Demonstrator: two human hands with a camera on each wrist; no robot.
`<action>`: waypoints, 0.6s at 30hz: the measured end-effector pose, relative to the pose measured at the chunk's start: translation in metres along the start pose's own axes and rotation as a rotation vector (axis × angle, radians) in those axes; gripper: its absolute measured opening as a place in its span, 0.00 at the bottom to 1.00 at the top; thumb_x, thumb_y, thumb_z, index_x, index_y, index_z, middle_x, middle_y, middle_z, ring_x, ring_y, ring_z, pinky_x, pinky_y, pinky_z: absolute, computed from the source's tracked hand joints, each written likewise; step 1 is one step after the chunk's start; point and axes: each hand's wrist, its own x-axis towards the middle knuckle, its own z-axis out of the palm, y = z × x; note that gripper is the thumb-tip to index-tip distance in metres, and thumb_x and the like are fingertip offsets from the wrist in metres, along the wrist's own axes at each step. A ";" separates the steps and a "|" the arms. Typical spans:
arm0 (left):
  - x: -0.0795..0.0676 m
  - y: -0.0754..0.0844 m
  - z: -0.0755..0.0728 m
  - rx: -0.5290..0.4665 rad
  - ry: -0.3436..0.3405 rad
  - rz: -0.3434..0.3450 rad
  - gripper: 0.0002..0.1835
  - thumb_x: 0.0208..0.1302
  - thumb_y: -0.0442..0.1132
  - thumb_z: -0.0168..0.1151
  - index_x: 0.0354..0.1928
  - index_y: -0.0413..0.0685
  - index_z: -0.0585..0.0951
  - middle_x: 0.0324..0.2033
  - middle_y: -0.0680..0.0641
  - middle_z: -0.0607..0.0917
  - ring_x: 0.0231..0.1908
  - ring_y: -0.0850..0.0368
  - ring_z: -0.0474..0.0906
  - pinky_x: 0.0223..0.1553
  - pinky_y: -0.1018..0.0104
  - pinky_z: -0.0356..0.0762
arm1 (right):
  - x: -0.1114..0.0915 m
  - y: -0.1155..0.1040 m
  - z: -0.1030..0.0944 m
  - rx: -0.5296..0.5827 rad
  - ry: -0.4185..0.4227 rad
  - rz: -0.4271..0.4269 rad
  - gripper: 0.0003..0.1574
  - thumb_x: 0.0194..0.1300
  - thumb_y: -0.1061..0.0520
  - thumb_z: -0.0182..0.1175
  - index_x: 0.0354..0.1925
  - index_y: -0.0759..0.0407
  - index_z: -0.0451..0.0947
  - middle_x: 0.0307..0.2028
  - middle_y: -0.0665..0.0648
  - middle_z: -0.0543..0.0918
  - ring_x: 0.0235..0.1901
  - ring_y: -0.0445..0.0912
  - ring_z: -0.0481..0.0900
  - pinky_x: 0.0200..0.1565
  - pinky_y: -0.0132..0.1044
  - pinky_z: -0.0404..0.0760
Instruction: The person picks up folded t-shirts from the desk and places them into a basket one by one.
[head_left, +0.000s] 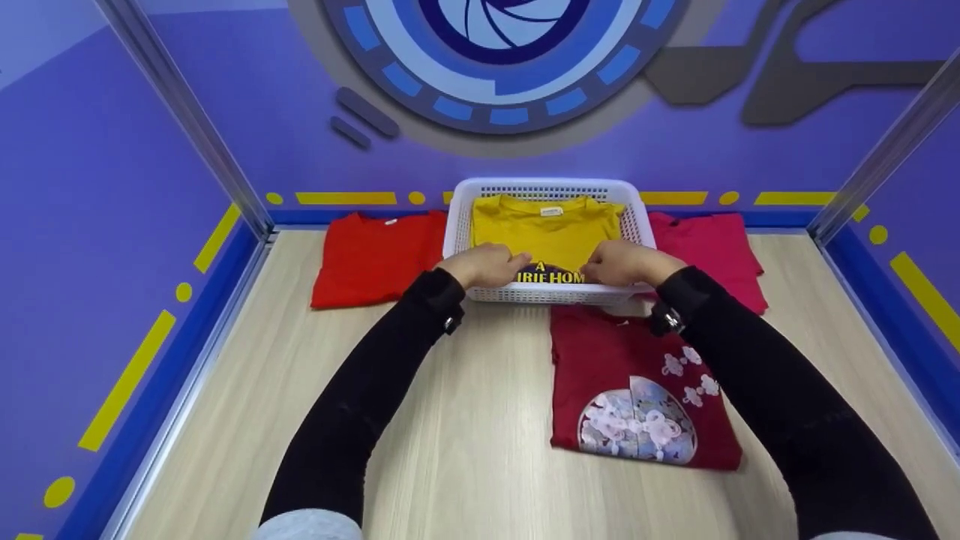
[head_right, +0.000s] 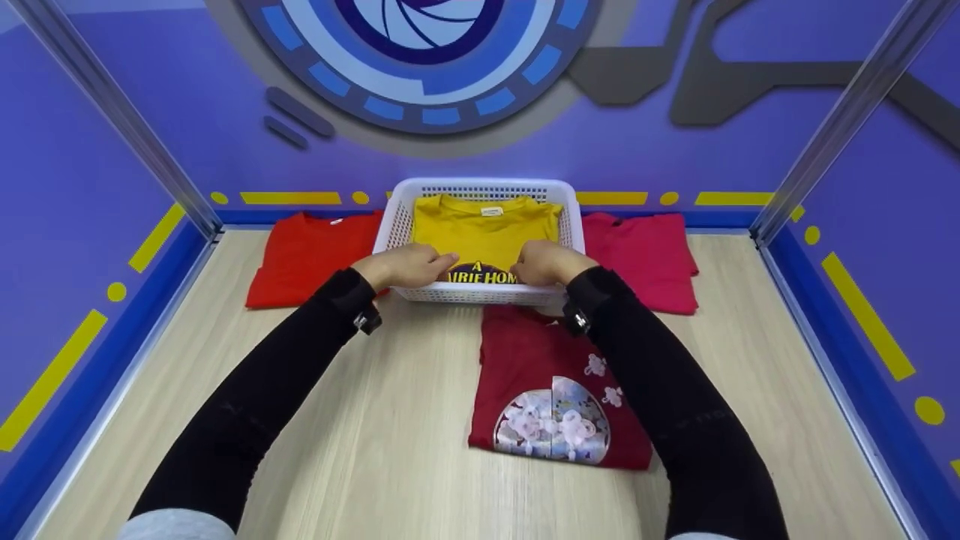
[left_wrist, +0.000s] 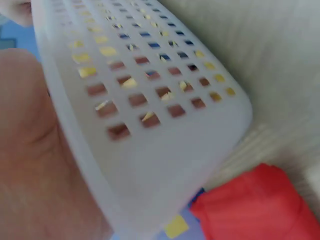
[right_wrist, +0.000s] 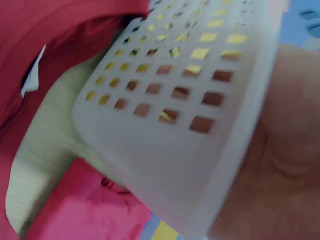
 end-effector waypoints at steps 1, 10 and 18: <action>-0.002 0.002 0.002 0.012 0.071 0.044 0.31 0.90 0.61 0.40 0.42 0.45 0.83 0.39 0.45 0.83 0.42 0.52 0.80 0.59 0.55 0.80 | -0.005 -0.002 -0.001 0.033 0.057 -0.012 0.27 0.86 0.47 0.54 0.44 0.62 0.92 0.38 0.61 0.91 0.31 0.45 0.78 0.36 0.37 0.75; -0.051 0.058 0.038 0.162 0.479 0.446 0.13 0.85 0.44 0.57 0.49 0.49 0.90 0.43 0.51 0.91 0.48 0.55 0.86 0.58 0.62 0.86 | -0.087 -0.016 0.007 0.171 0.376 -0.181 0.19 0.85 0.50 0.60 0.37 0.56 0.90 0.29 0.56 0.88 0.21 0.43 0.77 0.25 0.32 0.78; -0.058 0.080 0.101 0.391 0.322 0.498 0.13 0.84 0.46 0.60 0.50 0.49 0.90 0.45 0.50 0.89 0.47 0.53 0.86 0.53 0.61 0.85 | -0.130 0.030 0.040 -0.020 0.111 -0.085 0.09 0.77 0.54 0.69 0.45 0.59 0.91 0.31 0.51 0.86 0.28 0.42 0.78 0.33 0.37 0.78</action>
